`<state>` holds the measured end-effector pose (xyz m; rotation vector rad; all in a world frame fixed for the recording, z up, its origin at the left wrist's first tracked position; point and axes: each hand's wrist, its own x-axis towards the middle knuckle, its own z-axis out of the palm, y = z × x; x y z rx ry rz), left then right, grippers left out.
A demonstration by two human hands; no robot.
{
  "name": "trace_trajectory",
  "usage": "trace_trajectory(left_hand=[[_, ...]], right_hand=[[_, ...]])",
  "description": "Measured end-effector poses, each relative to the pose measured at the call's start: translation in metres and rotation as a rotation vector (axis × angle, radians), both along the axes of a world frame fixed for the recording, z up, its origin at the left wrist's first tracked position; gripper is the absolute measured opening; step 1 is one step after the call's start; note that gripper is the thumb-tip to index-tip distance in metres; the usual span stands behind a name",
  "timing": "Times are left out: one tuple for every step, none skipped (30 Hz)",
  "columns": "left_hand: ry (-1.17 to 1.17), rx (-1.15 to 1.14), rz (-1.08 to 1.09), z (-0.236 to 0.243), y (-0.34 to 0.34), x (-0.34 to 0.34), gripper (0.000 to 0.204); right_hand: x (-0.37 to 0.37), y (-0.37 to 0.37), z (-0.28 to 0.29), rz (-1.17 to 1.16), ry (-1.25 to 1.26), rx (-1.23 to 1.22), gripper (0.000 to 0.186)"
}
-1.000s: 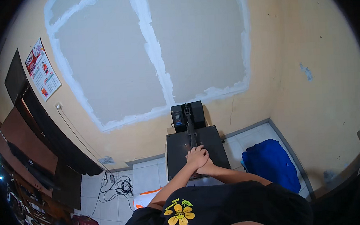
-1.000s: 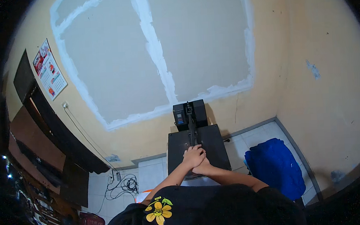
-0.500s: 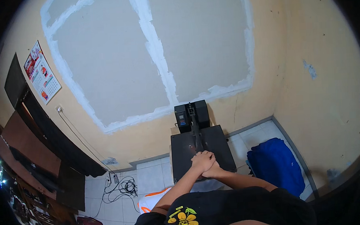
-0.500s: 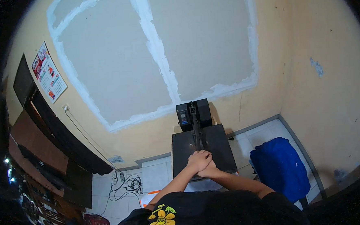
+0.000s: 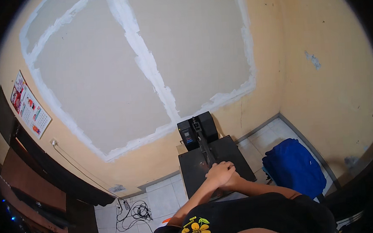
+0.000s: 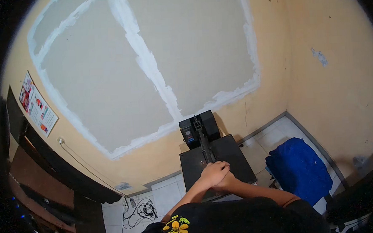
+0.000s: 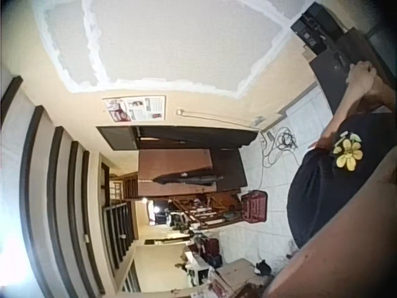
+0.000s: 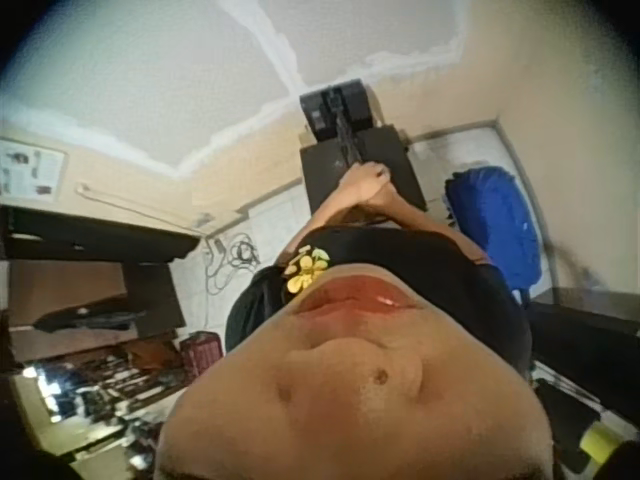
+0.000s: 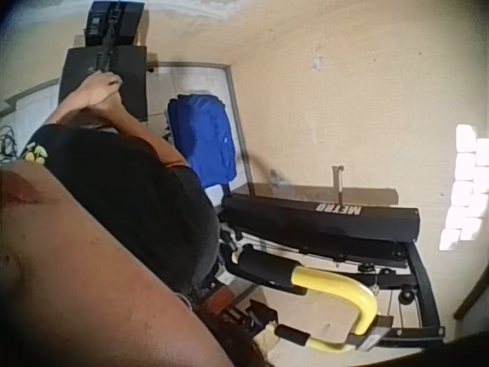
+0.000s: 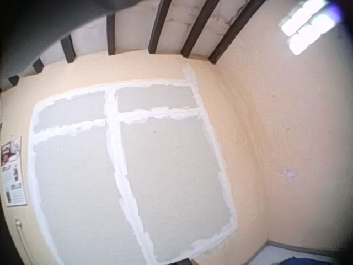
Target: Using a heat press machine to print designs onto t-shirts.
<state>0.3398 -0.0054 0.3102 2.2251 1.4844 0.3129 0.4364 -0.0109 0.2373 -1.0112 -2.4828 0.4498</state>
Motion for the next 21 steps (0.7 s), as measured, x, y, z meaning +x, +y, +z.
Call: trace_trajectory(left_hand=[[-0.06, 0.006, -0.055, 0.01, 0.006, -0.003, 0.035], [-0.121, 0.01, -0.11, 0.02, 0.011, -0.007, 0.036], [-0.163, 0.018, -0.133, 0.035, 0.015, -0.007, 0.035], [-0.164, 0.006, -0.146, 0.054, 0.018, -0.007, 0.035], [-0.145, -0.038, -0.151, 0.074, 0.023, -0.008, 0.037], [-0.129, -0.085, -0.15, 0.088, 0.029, -0.011, 0.039], [-0.159, -0.067, -0.186, 0.094, 0.04, -0.013, 0.04], [-0.19, -0.048, -0.21, 0.1, 0.05, -0.016, 0.041], [-0.182, -0.032, -0.273, 0.106, 0.063, -0.019, 0.041], [-0.179, -0.012, -0.333, 0.113, 0.076, -0.022, 0.041], [-0.132, 0.019, -0.367, 0.121, 0.086, -0.03, 0.041], [-0.088, 0.051, -0.425, 0.128, 0.099, -0.029, 0.041], [-0.116, -0.012, -0.387, 0.137, 0.109, -0.022, 0.042], [-0.14, -0.068, -0.32, 0.148, 0.114, -0.026, 0.043], [-0.212, -0.146, -0.275, 0.155, 0.123, -0.026, 0.045], [-0.279, -0.228, -0.226, 0.162, 0.132, -0.029, 0.049], [-0.249, -0.222, -0.223, 0.173, 0.138, -0.027, 0.045], [-0.218, -0.221, -0.212, 0.184, 0.145, -0.028, 0.042], [-0.246, -0.259, -0.232, 0.19, 0.155, -0.039, 0.04], [-0.267, -0.301, -0.304, 0.198, 0.166, -0.029, 0.038], [-0.314, -0.335, -0.336, 0.206, 0.175, -0.025, 0.036]], right_hand=[[-0.001, 0.005, 0.011, -0.016, 0.184, -0.052, 0.045], [-0.003, 0.005, 0.014, -0.024, 0.182, -0.06, 0.045], [0.01, 0.007, 0.015, -0.006, 0.178, -0.043, 0.044], [0.017, 0.016, 0.025, 0.012, 0.174, -0.028, 0.043], [0.011, 0.03, 0.043, 0.033, 0.169, -0.014, 0.041], [0.01, 0.039, 0.055, 0.059, 0.161, -0.004, 0.04], [0.01, 0.055, 0.074, 0.071, 0.153, 0.007, 0.039], [0.0, 0.068, 0.09, 0.095, 0.144, 0.017, 0.038], [-0.008, 0.083, 0.106, 0.123, 0.134, 0.024, 0.037], [-0.009, 0.078, 0.106, 0.153, 0.119, 0.033, 0.036], [-0.015, 0.083, 0.119, 0.17, 0.107, 0.021, 0.036], [-0.013, 0.088, 0.135, 0.128, 0.068, -0.016, 0.036], [-0.008, 0.095, 0.151, 0.078, 0.035, -0.052, 0.036], [-0.014, 0.101, 0.17, 0.058, 0.003, -0.082, 0.035], [-0.017, 0.106, 0.189, 0.024, -0.029, -0.111, 0.035], [-0.023, 0.111, 0.207, -0.005, -0.056, -0.142, 0.035], [-0.027, 0.116, 0.224, -0.046, -0.08, -0.178, 0.035], [-0.034, 0.123, 0.24, -0.083, -0.229, -0.162, 0.037], [-0.048, 0.117, 0.267, -0.199, -0.35, -0.245, 0.04], [-0.035, 0.152, 0.244, -0.138, -0.232, -0.336, 0.042], [-0.026, 0.178, 0.234, -0.059, -0.178, -0.184, 0.044]])
